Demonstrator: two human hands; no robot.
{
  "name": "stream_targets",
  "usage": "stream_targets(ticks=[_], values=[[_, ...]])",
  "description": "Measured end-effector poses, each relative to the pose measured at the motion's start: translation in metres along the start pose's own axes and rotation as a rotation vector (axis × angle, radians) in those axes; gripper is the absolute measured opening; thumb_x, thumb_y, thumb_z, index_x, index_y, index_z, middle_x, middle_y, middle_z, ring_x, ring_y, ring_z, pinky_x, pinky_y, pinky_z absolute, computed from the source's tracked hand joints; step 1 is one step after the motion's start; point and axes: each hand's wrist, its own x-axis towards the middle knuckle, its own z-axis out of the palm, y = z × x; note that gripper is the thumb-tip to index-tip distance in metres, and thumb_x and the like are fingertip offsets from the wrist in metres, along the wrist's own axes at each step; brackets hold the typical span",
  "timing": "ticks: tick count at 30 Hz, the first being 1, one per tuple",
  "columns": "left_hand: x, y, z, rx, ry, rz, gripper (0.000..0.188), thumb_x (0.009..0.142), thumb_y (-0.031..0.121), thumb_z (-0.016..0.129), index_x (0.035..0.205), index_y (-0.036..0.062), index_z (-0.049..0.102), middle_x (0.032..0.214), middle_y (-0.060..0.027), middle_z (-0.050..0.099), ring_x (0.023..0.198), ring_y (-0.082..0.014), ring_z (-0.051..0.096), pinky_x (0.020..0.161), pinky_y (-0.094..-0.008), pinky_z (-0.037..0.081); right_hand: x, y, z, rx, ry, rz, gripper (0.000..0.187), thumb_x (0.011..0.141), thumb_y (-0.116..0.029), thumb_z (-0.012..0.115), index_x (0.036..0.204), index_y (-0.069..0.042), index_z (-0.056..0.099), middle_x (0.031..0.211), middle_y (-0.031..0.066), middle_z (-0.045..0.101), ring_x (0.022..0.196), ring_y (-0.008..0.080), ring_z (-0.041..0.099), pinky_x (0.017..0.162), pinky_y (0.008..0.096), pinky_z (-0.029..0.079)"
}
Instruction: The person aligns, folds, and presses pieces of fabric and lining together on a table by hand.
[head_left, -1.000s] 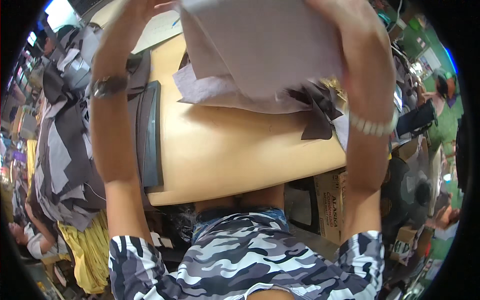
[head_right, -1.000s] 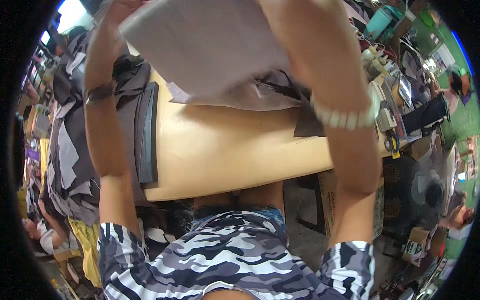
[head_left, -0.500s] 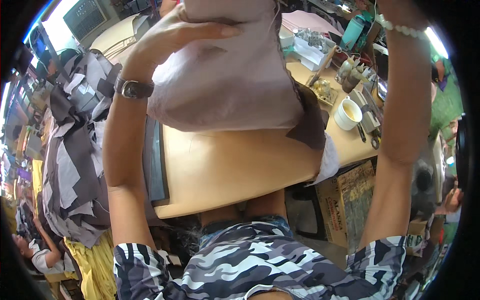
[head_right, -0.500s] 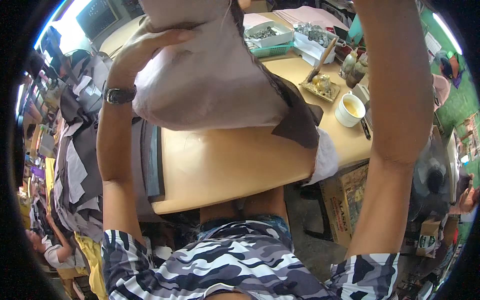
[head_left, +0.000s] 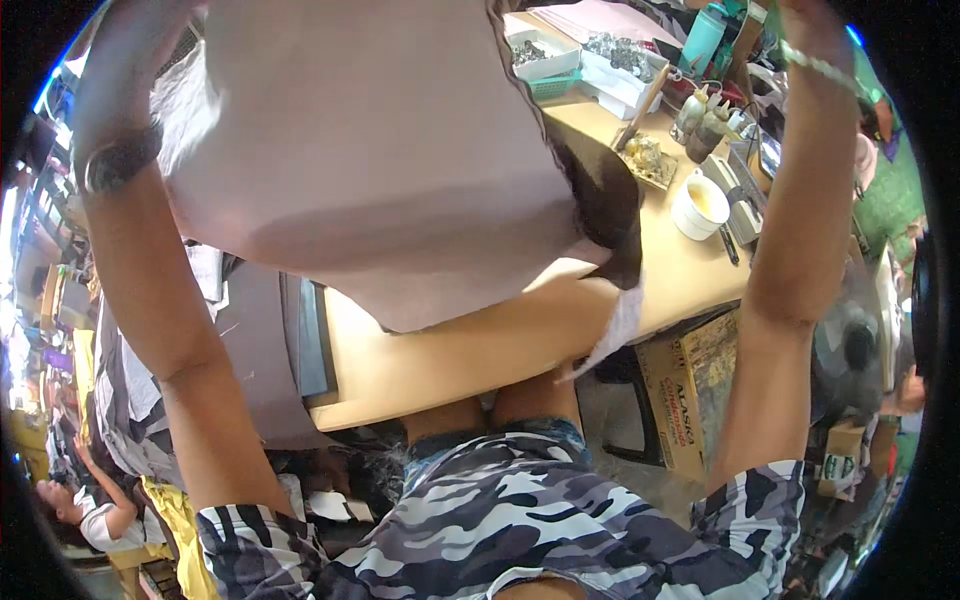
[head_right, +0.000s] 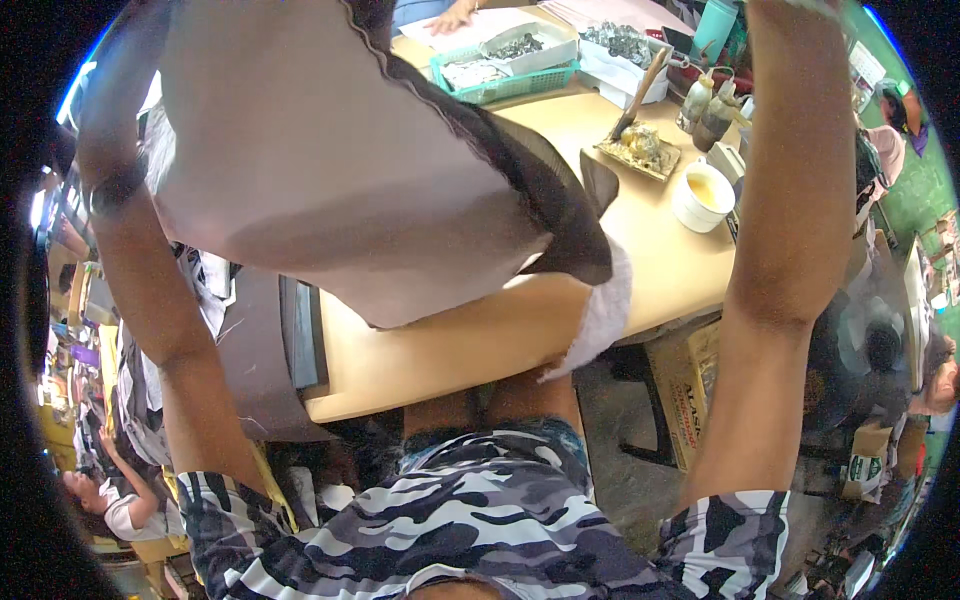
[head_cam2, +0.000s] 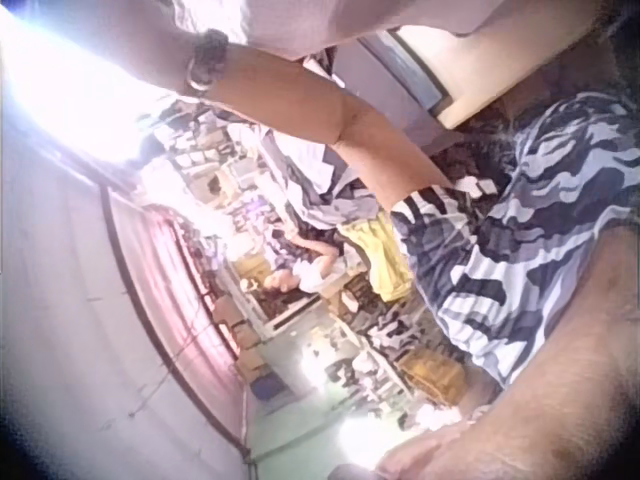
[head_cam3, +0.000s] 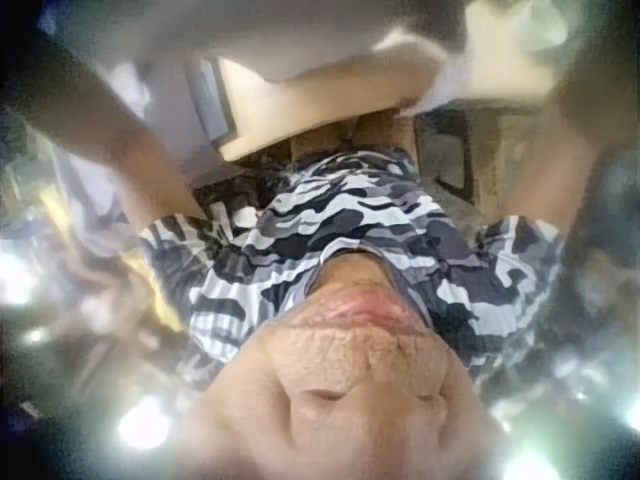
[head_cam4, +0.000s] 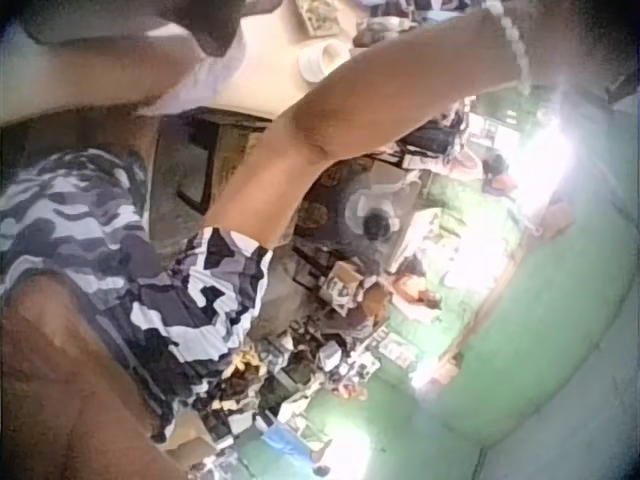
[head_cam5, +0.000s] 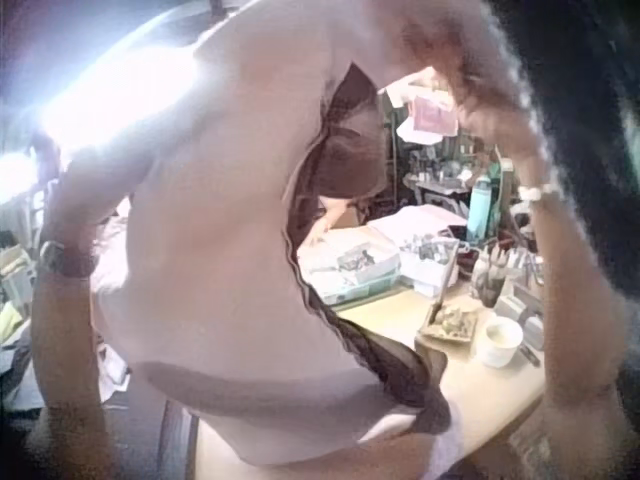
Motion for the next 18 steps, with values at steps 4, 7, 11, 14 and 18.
stream_targets(ticks=[4, 7, 11, 14, 18], values=[[0.03, 0.003, 0.022, 0.044, -0.093, -0.057, 0.024, 0.082, 0.013, 0.062, 0.101, -0.0005, 0.064, 0.093, -0.0107, 0.067, 0.077, -0.0207, 0.064, 0.071, -0.0302, 0.052, 0.035, 0.034, -0.027, 0.152, 0.161, 0.058, 0.017, 0.092, -0.004, 0.042, 0.101, 0.009, 0.048, 0.09, 0.0198, 0.058, 0.07, 0.0285, 0.064, 0.061, 0.0353, 0.06], [0.077, -0.009, 0.04, 0.165, -0.094, -0.063, 0.024, 0.082, 0.016, 0.063, 0.099, -0.0001, 0.066, 0.091, -0.0108, 0.067, 0.076, -0.0218, 0.064, 0.071, -0.0313, 0.052, 0.07, 0.05, -0.072, 0.206, 0.145, 0.092, 0.016, 0.092, -0.004, 0.043, 0.099, 0.008, 0.05, 0.087, 0.0183, 0.059, 0.07, 0.0275, 0.064, 0.06, 0.0348, 0.059], [0.136, -0.077, -0.022, 0.538, 0.263, -0.066, 0.021, 0.084, 0.019, 0.057, 0.097, 0.0026, 0.062, 0.086, -0.0132, 0.065, 0.076, -0.0221, 0.062, 0.063, -0.0335, 0.05, 0.071, 0.037, -0.023, 0.162, -0.005, 0.075, 0.016, 0.09, -0.003, 0.045, 0.103, 0.006, 0.049, 0.089, 0.016, 0.059, 0.073, 0.0253, 0.063, 0.063, 0.0333, 0.057], [0.146, -0.111, -0.032, 0.473, 0.527, 0.183, 0.021, 0.084, 0.02, 0.057, 0.096, 0.0024, 0.061, 0.085, -0.0138, 0.065, 0.077, -0.0221, 0.062, 0.065, -0.034, 0.05, 0.039, 0.032, -0.011, 0.041, -0.029, -0.009, 0.022, 0.089, -0.002, 0.047, 0.11, 0.005, 0.045, 0.093, 0.0153, 0.059, 0.079, 0.0241, 0.062, 0.067, 0.0327, 0.055], [0.129, -0.049, -0.026, 0.622, 0.586, 0.188, 0.025, 0.085, 0.023, 0.058, 0.095, 0.0001, 0.06, 0.09, -0.0151, 0.064, 0.083, -0.0233, 0.062, 0.077, -0.0362, 0.048, -0.031, 0.023, -0.014, -0.227, 0.007, -0.152, 0.034, 0.087, -0.001, 0.05, 0.119, 0.004, 0.04, 0.1, 0.0143, 0.059, 0.086, 0.0226, 0.06, 0.073, 0.032, 0.052]])
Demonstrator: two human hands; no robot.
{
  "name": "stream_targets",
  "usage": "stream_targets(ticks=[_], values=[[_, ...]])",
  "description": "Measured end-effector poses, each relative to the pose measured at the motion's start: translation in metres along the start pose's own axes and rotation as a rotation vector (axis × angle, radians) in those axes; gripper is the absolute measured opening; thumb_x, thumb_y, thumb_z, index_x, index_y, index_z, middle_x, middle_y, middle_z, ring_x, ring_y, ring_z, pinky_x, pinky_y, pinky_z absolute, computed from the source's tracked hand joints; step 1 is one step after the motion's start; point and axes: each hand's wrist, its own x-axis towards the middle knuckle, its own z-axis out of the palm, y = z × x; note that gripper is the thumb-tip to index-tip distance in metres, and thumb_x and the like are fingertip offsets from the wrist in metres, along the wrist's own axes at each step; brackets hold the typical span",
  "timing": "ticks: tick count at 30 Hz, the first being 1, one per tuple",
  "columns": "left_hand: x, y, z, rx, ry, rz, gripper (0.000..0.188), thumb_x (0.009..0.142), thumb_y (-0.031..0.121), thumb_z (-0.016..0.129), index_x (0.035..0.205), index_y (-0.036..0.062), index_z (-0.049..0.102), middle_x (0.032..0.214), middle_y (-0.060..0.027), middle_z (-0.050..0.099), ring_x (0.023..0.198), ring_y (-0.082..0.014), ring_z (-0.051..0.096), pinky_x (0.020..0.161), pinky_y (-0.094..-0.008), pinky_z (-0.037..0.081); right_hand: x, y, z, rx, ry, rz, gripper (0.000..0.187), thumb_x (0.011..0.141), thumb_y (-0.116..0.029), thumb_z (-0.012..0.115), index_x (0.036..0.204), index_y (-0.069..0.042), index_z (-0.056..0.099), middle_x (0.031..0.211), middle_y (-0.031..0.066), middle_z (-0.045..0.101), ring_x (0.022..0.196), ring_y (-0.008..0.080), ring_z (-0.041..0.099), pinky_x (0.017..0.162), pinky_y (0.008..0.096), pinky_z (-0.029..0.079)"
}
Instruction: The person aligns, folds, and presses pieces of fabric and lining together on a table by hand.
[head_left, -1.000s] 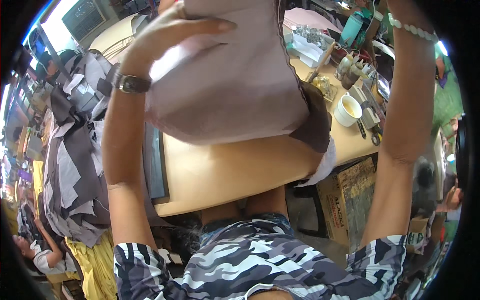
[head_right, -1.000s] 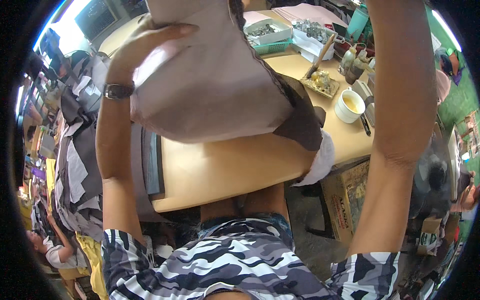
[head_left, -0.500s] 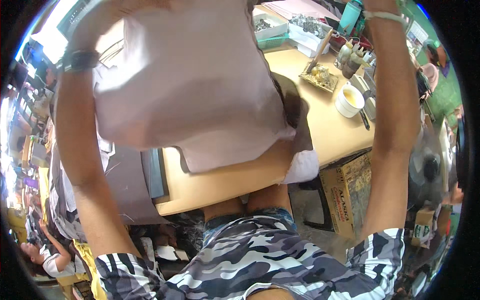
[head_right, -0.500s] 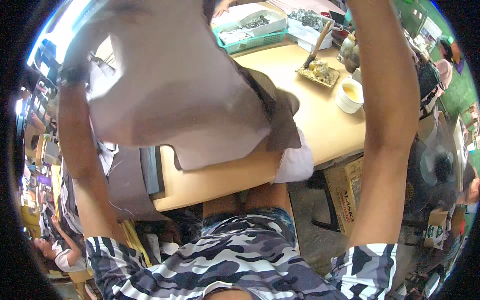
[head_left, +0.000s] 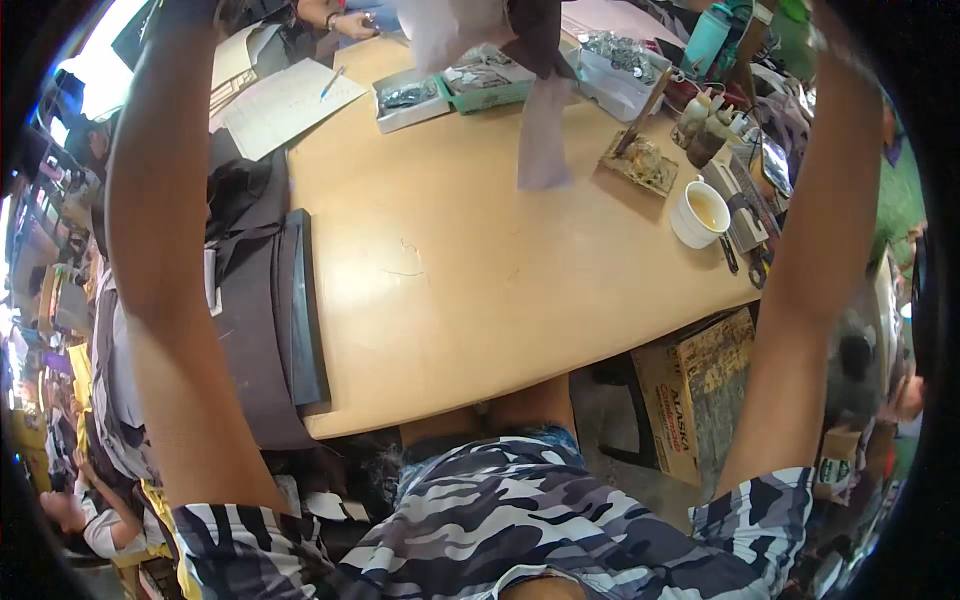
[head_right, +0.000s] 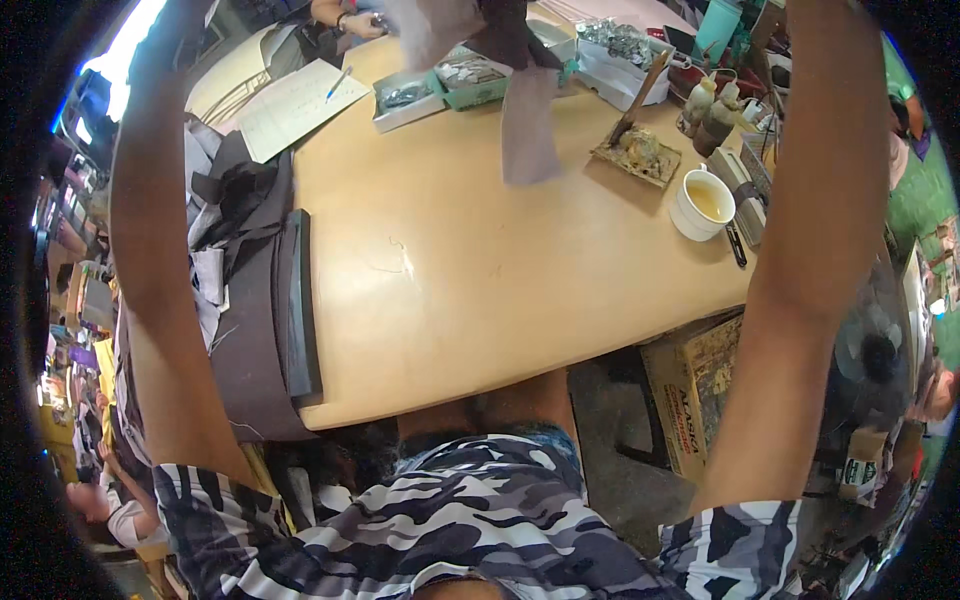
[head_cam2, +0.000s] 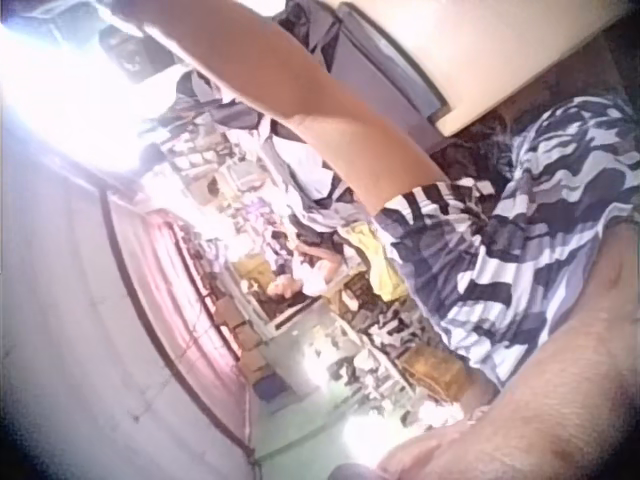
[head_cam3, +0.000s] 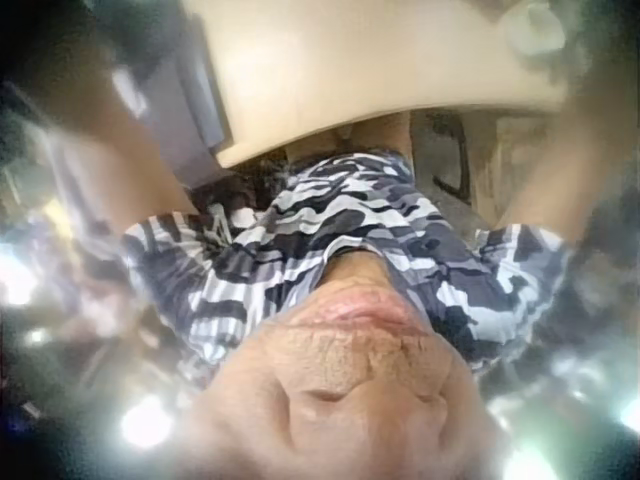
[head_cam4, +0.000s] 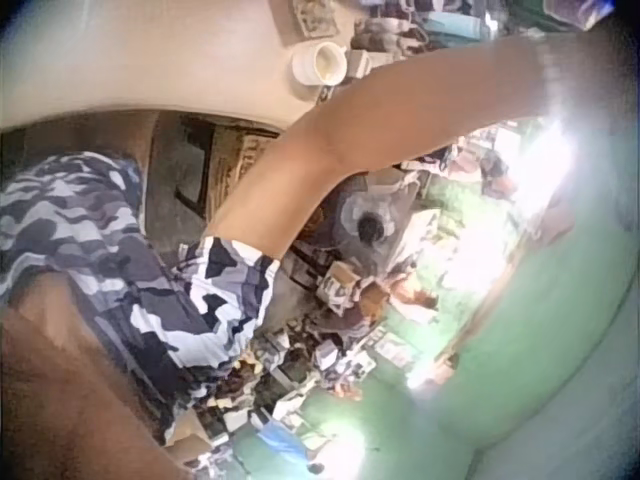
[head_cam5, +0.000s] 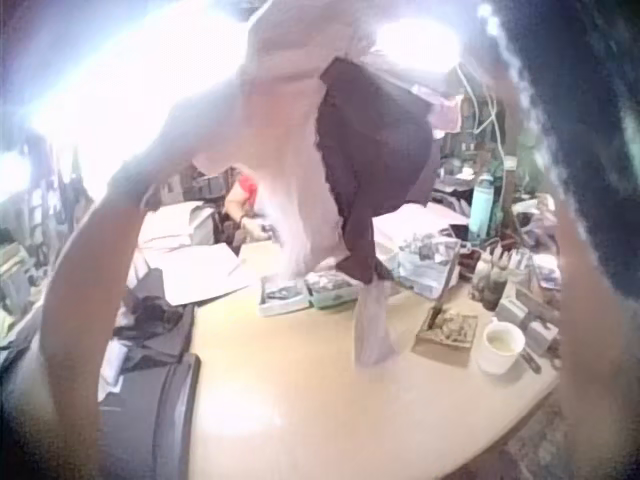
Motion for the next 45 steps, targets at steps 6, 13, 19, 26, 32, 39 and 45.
stream_targets(ticks=[6, 13, 19, 26, 32, 39, 45], values=[[-0.171, 0.049, -0.031, 0.304, -0.227, 0.035, 0.03, 0.079, -0.002, 0.056, 0.106, 0.0097, 0.064, 0.105, -0.0077, 0.066, 0.082, -0.0237, 0.065, 0.071, -0.0352, 0.053, -0.115, 0.048, 0.007, -0.441, -0.1, -0.004, 0.053, 0.084, 0.001, 0.054, 0.132, 0.002, 0.032, 0.109, 0.0128, 0.059, 0.097, 0.0203, 0.057, 0.083, 0.0309, 0.046], [-0.341, 0.073, 0.017, 0.046, -0.698, 0.159, 0.03, 0.084, 0.01, 0.05, 0.112, 0.0087, 0.058, 0.117, -0.0078, 0.059, 0.112, -0.0217, 0.054, 0.089, -0.0336, 0.044, -0.285, 0.155, 0.035, -0.46, -0.184, 0.737, 0.071, 0.084, -0.002, 0.056, 0.143, 0.002, 0.016, 0.08, 0.0152, 0.064, 0.062, 0.0219, 0.061, 0.06, 0.0312, 0.047], [-0.356, 0.042, 0.033, 0.153, -0.749, 0.24, 0.023, 0.084, 0.014, 0.051, 0.106, 0.0116, 0.058, 0.113, -0.0026, 0.057, 0.116, -0.0186, 0.048, 0.088, -0.0374, 0.041, -0.302, 0.175, 0.079, -0.834, -0.62, 0.45, 0.076, 0.081, -0.005, 0.062, 0.143, 0.0, 0.018, 0.059, 0.0107, 0.056, 0.05, 0.0212, 0.054, 0.055, 0.0289, 0.044], [-0.328, 0.099, -0.032, 0.39, -0.719, -0.001, 0.041, 0.077, 0.015, 0.061, 0.115, 0.0023, 0.054, 0.118, -0.011, 0.053, 0.117, -0.0253, 0.046, 0.091, -0.0426, 0.039, -0.22, 0.215, 0.08, -1.028, -0.504, -0.084, 0.087, 0.072, -0.018, 0.071, 0.142, -0.001, 0.022, 0.088, 0.0118, 0.062, 0.077, 0.0288, 0.06, 0.062, 0.0365, 0.048], [-0.353, 0.207, -0.064, -0.215, -0.846, -0.486, 0.053, 0.079, 0.023, 0.064, 0.123, -0.0012, 0.048, 0.126, -0.0185, 0.05, 0.117, -0.0327, 0.047, 0.098, -0.0394, 0.039, -0.198, 0.275, 0.069, -1.13, -0.656, -0.397, 0.082, 0.072, -0.01, 0.067, 0.142, -0.005, 0.025, 0.088, 0.0115, 0.061, 0.076, 0.0283, 0.059, 0.063, 0.0379, 0.048], [-0.374, 0.197, -0.064, -0.368, -0.765, -0.423, 0.038, 0.081, 0.022, 0.063, 0.11, -0.0007, 0.058, 0.122, -0.0177, 0.052, 0.112, -0.0321, 0.051, 0.094, -0.0356, 0.042, -0.12, 0.299, 0.072, -1.323, -0.853, -0.526, 0.064, 0.076, 0.001, 0.05, 0.137, -0.012, 0.036, 0.074, 0.0064, 0.058, 0.067, 0.0238, 0.057, 0.061, 0.0357, 0.047], [-0.343, 0.171, -0.052, -0.357, -1.221, -0.246, 0.033, 0.078, 0.026, 0.065, 0.103, 0.0042, 0.062, 0.116, -0.0121, 0.055, 0.112, -0.027, 0.051, 0.095, -0.0349, 0.041, -0.09, 0.347, 0.121, -1.264, -0.913, -0.708, 0.057, 0.081, -0.004, 0.048, 0.136, -0.013, 0.039, 0.076, 0.0055, 0.061, 0.073, 0.0217, 0.059, 0.069, 0.0328, 0.045]])
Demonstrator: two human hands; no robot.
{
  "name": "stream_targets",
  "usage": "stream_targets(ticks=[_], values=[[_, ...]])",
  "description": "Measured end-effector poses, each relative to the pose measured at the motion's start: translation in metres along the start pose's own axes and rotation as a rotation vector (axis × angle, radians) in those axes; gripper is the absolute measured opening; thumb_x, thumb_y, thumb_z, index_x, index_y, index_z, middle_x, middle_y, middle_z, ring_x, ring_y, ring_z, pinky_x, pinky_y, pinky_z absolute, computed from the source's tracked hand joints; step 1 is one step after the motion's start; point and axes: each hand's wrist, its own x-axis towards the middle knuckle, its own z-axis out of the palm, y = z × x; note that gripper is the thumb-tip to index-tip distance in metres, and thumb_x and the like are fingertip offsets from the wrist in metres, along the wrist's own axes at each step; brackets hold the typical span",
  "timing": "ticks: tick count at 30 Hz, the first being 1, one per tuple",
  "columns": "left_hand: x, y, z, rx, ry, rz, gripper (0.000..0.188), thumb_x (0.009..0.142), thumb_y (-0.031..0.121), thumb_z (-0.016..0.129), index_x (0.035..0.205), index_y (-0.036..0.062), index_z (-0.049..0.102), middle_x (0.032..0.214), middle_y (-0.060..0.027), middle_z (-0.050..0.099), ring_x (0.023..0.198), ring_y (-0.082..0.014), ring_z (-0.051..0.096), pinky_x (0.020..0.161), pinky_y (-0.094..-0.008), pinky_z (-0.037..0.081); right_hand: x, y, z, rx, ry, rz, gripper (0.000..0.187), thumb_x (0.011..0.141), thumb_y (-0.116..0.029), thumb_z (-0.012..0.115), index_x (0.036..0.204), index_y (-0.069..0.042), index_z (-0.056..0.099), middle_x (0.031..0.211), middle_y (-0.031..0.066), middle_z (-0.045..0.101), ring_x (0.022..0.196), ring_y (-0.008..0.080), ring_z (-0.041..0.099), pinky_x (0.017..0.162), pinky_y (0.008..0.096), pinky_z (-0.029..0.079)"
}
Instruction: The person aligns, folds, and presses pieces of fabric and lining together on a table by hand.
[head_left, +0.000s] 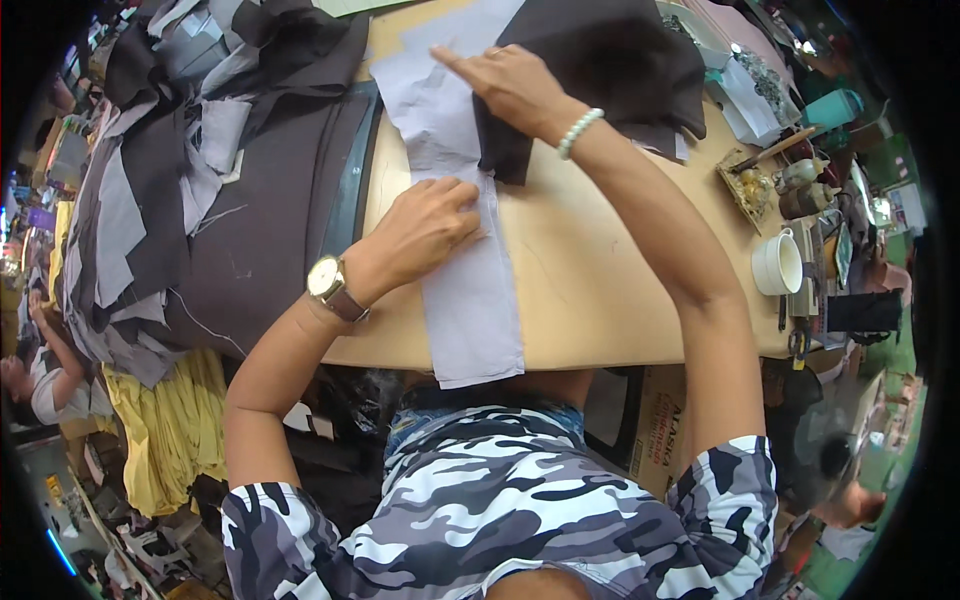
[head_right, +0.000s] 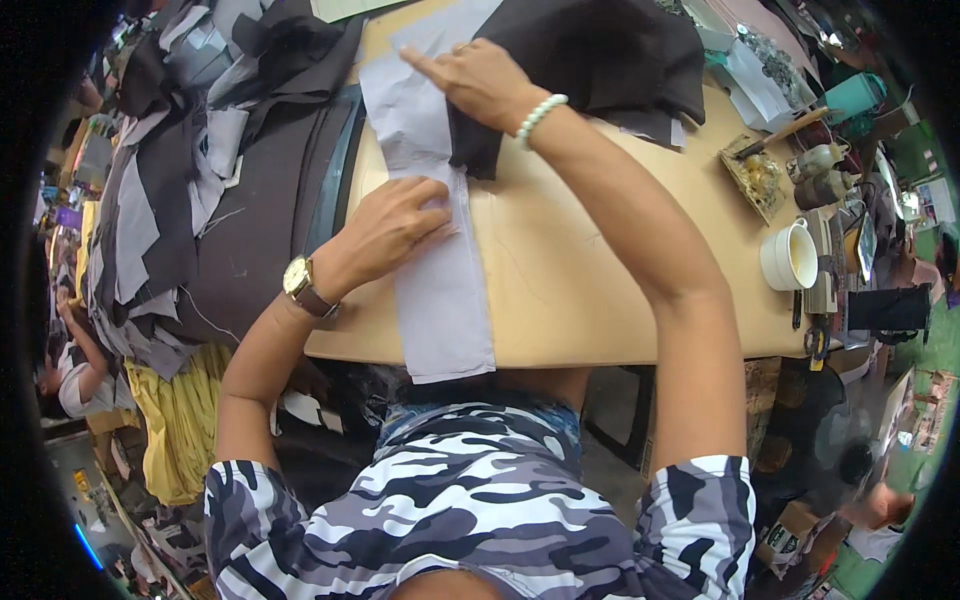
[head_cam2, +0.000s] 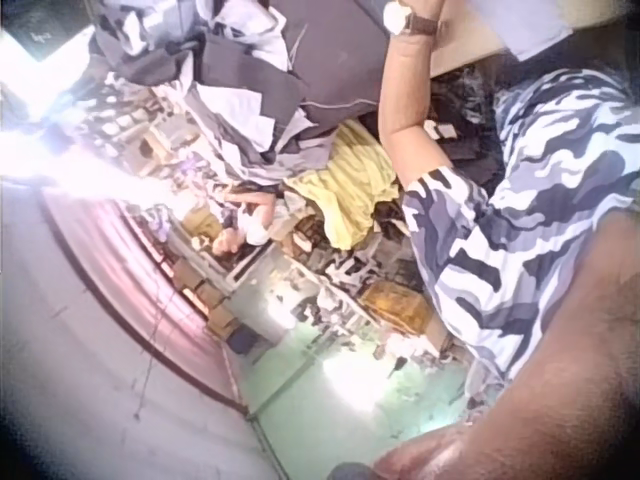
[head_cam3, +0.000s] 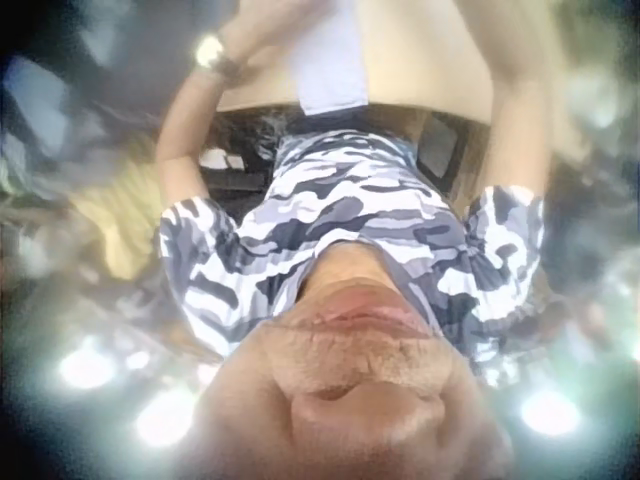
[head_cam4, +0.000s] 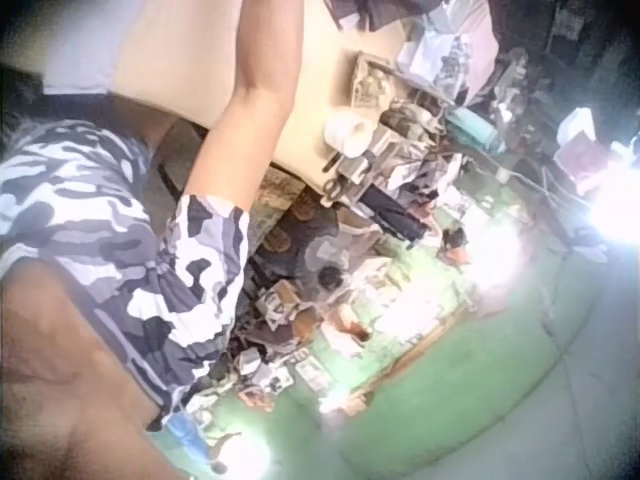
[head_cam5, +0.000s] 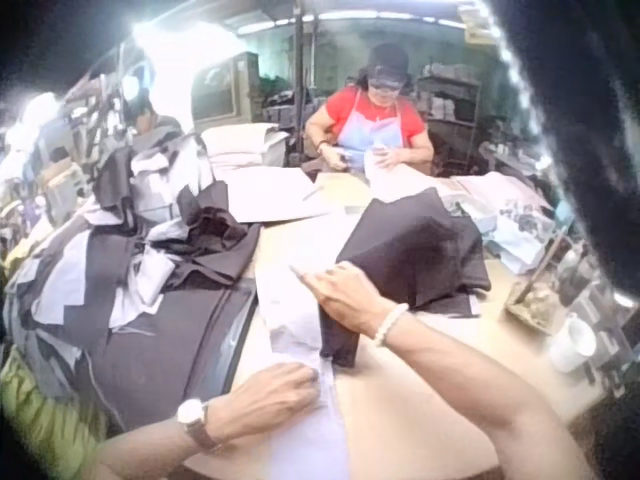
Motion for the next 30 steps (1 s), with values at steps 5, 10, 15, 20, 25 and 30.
stream_targets(ticks=[5, 10, 15, 20, 25, 30], values=[[0.022, -0.024, 0.011, 0.191, 0.341, 0.291, 0.043, 0.077, 0.031, 0.067, 0.114, 0.0111, 0.058, 0.126, -0.0078, 0.052, 0.124, -0.0264, 0.041, 0.101, -0.0475, 0.033, -0.001, -0.014, 0.035, -0.006, -0.147, 0.045, 0.058, 0.08, -0.01, 0.055, 0.136, -0.012, 0.038, 0.087, 0.007, 0.063, 0.081, 0.0234, 0.06, 0.07, 0.0335, 0.047], [0.037, -0.047, 0.002, -0.099, 0.153, 0.226, 0.076, 0.064, 0.045, 0.075, 0.128, 0.0148, 0.048, 0.138, -0.0062, 0.043, 0.132, -0.0313, 0.03, 0.104, -0.0511, 0.025, -0.008, -0.005, -0.013, 0.219, 0.276, 0.282, 0.061, 0.074, -0.013, 0.065, 0.13, -0.007, 0.043, 0.1, 0.0118, 0.061, 0.088, 0.0293, 0.058, 0.075, 0.0372, 0.047], [0.036, -0.057, 0.016, -0.267, 0.28, 0.146, 0.104, 0.057, 0.05, 0.079, 0.139, 0.0065, 0.032, 0.143, -0.0127, 0.034, 0.135, -0.0339, 0.024, 0.109, -0.0453, 0.022, -0.101, -0.101, -0.08, 0.537, 0.042, 0.204, 0.046, 0.075, -0.002, 0.06, 0.121, -0.002, 0.053, 0.106, 0.0138, 0.062, 0.094, 0.0302, 0.059, 0.083, 0.0395, 0.047], [0.05, -0.057, 0.009, -0.296, 0.235, 0.186, 0.113, 0.051, 0.048, 0.083, 0.141, 0.0054, 0.028, 0.144, -0.0136, 0.032, 0.135, -0.0342, 0.024, 0.109, -0.0435, 0.022, -0.152, -0.161, -0.128, 0.651, -0.2, 0.313, 0.048, 0.075, -0.004, 0.064, 0.121, 0.0, 0.052, 0.108, 0.0157, 0.06, 0.103, 0.031, 0.057, 0.09, 0.0421, 0.044], [0.047, -0.058, 0.005, -0.372, 0.185, 0.123, 0.111, 0.05, 0.044, 0.083, 0.141, 0.0074, 0.03, 0.143, -0.0114, 0.035, 0.135, -0.0315, 0.026, 0.11, -0.0415, 0.023, -0.21, -0.041, -0.2, -0.104, 0.147, 0.83, 0.039, 0.08, -0.011, 0.063, 0.116, 0.003, 0.054, 0.116, 0.0193, 0.056, 0.107, 0.036, 0.053, 0.091, 0.041, 0.042], [0.042, -0.053, 0.008, -0.37, 0.243, 0.13, 0.113, 0.048, 0.049, 0.081, 0.141, 0.0081, 0.03, 0.142, -0.012, 0.036, 0.135, -0.0347, 0.025, 0.109, -0.0451, 0.022, -0.3, 0.029, -0.266, -0.551, -0.34, 1.037, 0.049, 0.076, -0.044, 0.065, 0.108, -0.008, 0.066, 0.127, 0.0205, 0.049, 0.119, 0.0364, 0.043, 0.097, 0.0481, 0.034]])
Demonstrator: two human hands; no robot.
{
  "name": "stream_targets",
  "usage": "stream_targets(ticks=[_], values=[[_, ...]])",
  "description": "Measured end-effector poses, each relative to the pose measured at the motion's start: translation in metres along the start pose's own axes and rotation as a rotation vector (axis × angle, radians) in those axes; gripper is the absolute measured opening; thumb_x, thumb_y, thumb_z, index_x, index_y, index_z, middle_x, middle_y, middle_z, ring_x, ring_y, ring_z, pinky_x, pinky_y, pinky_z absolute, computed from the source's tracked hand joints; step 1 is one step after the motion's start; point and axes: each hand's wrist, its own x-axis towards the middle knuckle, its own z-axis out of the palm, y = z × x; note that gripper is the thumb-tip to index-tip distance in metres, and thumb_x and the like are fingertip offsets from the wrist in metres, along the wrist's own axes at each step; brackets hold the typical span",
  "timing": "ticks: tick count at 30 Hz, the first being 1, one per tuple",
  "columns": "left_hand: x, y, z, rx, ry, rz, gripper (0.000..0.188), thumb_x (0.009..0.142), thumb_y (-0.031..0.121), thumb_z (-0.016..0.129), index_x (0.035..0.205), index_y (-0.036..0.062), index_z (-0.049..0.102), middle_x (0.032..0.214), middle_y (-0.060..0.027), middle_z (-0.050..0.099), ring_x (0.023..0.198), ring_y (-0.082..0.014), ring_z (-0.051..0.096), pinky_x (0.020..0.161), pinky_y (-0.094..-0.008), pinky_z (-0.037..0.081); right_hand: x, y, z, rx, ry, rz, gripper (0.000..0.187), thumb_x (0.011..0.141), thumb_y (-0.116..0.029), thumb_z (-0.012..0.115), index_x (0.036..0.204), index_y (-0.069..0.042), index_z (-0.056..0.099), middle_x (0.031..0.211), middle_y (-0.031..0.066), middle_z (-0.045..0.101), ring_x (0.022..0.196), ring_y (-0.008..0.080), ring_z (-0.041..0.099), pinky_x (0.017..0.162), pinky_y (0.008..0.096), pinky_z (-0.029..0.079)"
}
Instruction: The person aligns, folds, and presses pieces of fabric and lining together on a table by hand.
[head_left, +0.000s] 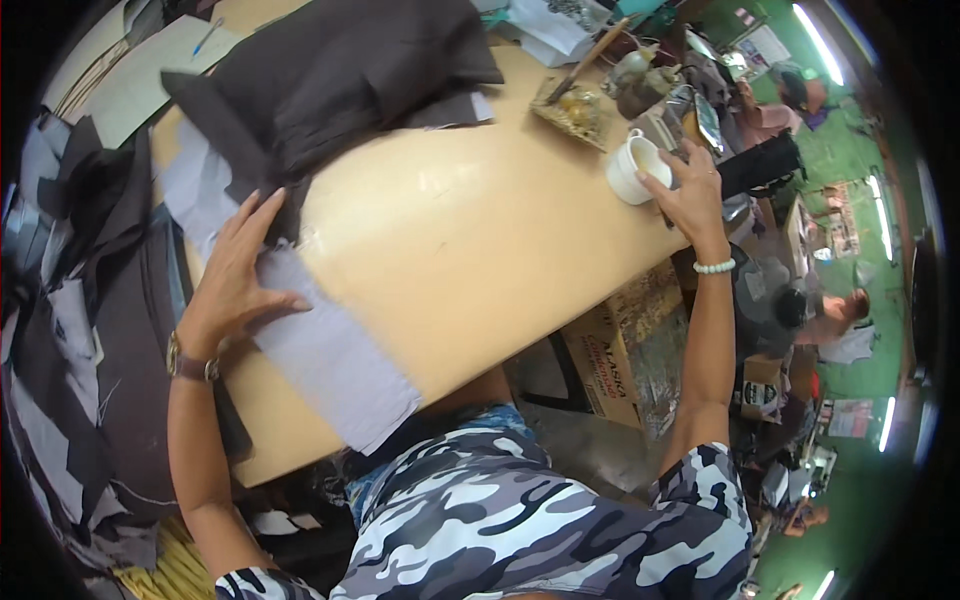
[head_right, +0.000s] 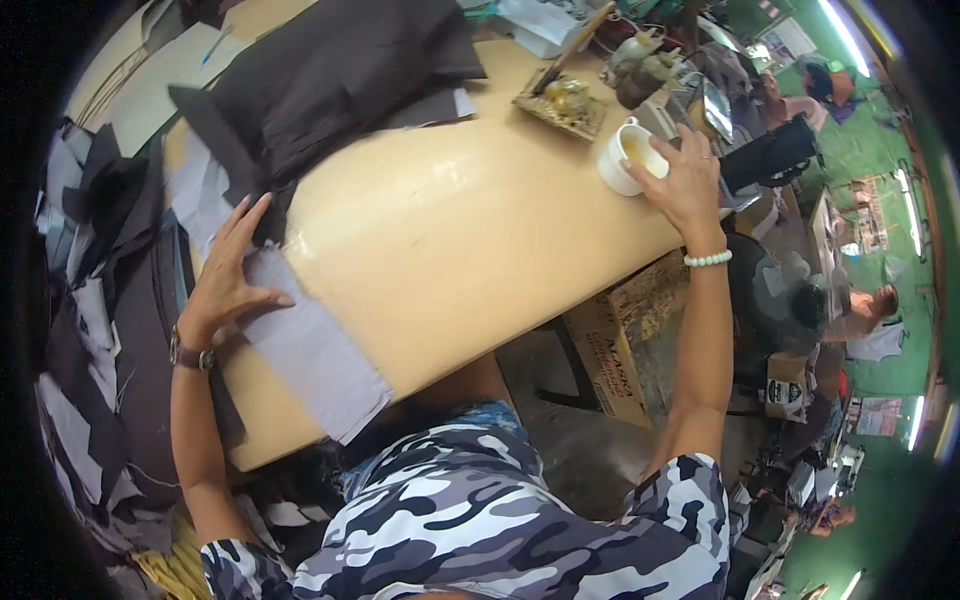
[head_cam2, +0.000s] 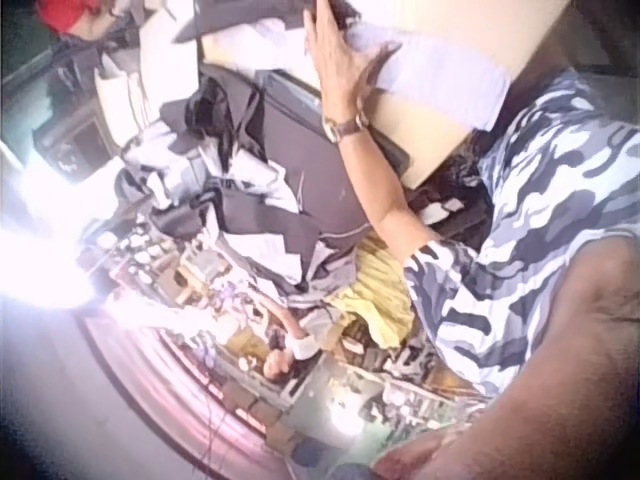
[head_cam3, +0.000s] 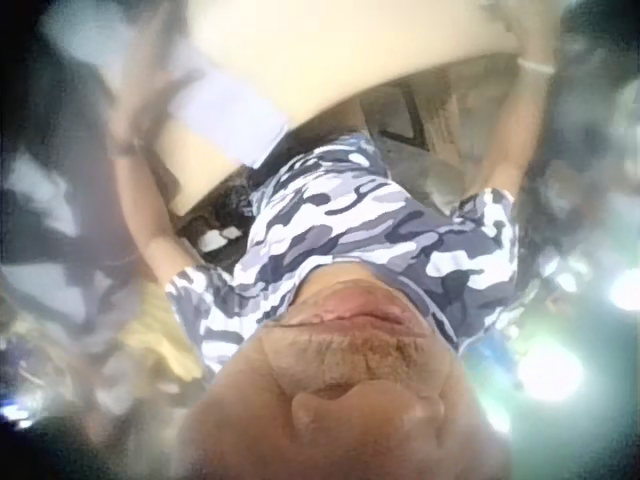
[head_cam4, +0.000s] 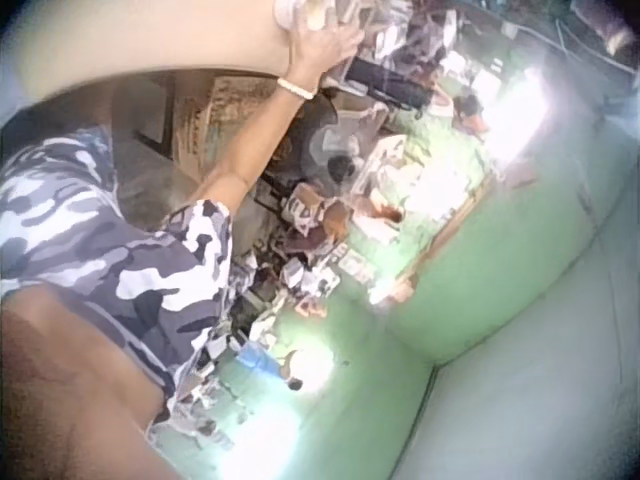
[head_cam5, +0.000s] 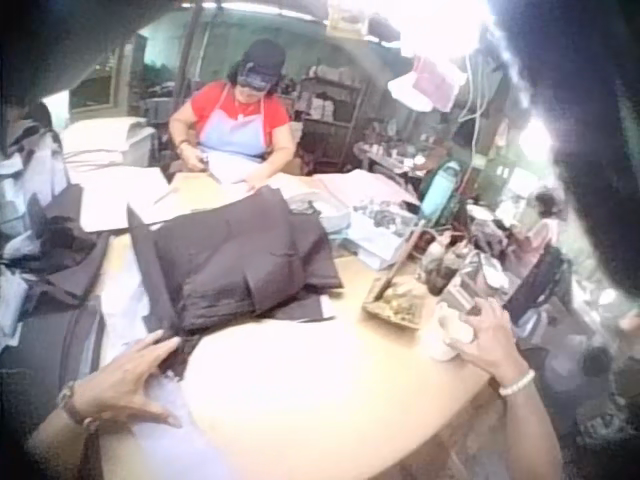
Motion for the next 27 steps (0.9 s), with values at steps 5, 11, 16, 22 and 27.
stream_targets(ticks=[5, 11, 16, 22, 27], values=[[-0.001, 0.012, -0.003, 0.221, 0.081, -0.028, 0.114, 0.045, 0.053, 0.079, 0.139, 0.0073, 0.033, 0.145, -0.0099, 0.031, 0.137, -0.0331, 0.021, 0.109, -0.0517, 0.019, 0.01, 0.008, 0.012, -0.128, -0.408, 0.075, 0.071, 0.071, -0.071, 0.054, 0.106, -0.011, 0.069, 0.138, 0.0198, 0.039, 0.131, 0.0401, 0.026, 0.105, 0.0582, 0.018], [-0.005, 0.002, 0.002, 0.225, 0.016, -0.07, 0.111, 0.047, 0.051, 0.08, 0.138, 0.007, 0.034, 0.146, -0.0102, 0.03, 0.138, -0.0328, 0.02, 0.108, -0.0549, 0.019, 0.012, 0.021, 0.021, -0.088, -0.4, 0.126, 0.059, 0.074, -0.063, 0.056, 0.099, -0.012, 0.071, 0.138, 0.019, 0.039, 0.131, 0.0377, 0.026, 0.103, 0.057, 0.021], [-0.009, -0.002, -0.002, 0.217, -0.023, -0.094, 0.111, 0.05, 0.053, 0.079, 0.139, 0.0069, 0.033, 0.146, -0.011, 0.029, 0.137, -0.0332, 0.02, 0.107, -0.0567, 0.019, -0.004, 0.034, 0.016, -0.039, -0.171, 0.051, 0.018, 0.071, -0.012, 0.06, 0.087, -0.011, 0.068, 0.131, 0.0164, 0.047, 0.124, 0.0352, 0.038, 0.097, 0.0507, 0.031], [0.005, -0.013, -0.003, 0.188, -0.067, 0.007, 0.114, 0.051, 0.059, 0.078, 0.14, 0.0073, 0.03, 0.147, -0.0114, 0.027, 0.138, -0.0313, 0.018, 0.109, -0.0557, 0.015, 0.002, 0.002, -0.002, 0.201, -0.249, -0.142, 0.032, 0.064, 0.009, 0.047, 0.085, -0.005, 0.066, 0.122, 0.0185, 0.052, 0.118, 0.0361, 0.045, 0.102, 0.0427, 0.033], [0.017, -0.03, -0.011, 0.234, -0.15, 0.011, 0.119, 0.047, 0.06, 0.079, 0.141, 0.0079, 0.029, 0.148, -0.0103, 0.026, 0.139, -0.0295, 0.014, 0.109, -0.057, 0.014, 0.014, -0.167, -0.015, 0.829, -0.362, -0.465, 0.044, 0.069, 0.013, 0.04, 0.103, -0.004, 0.063, 0.118, 0.0174, 0.052, 0.112, 0.0318, 0.051, 0.099, 0.0357, 0.038]])
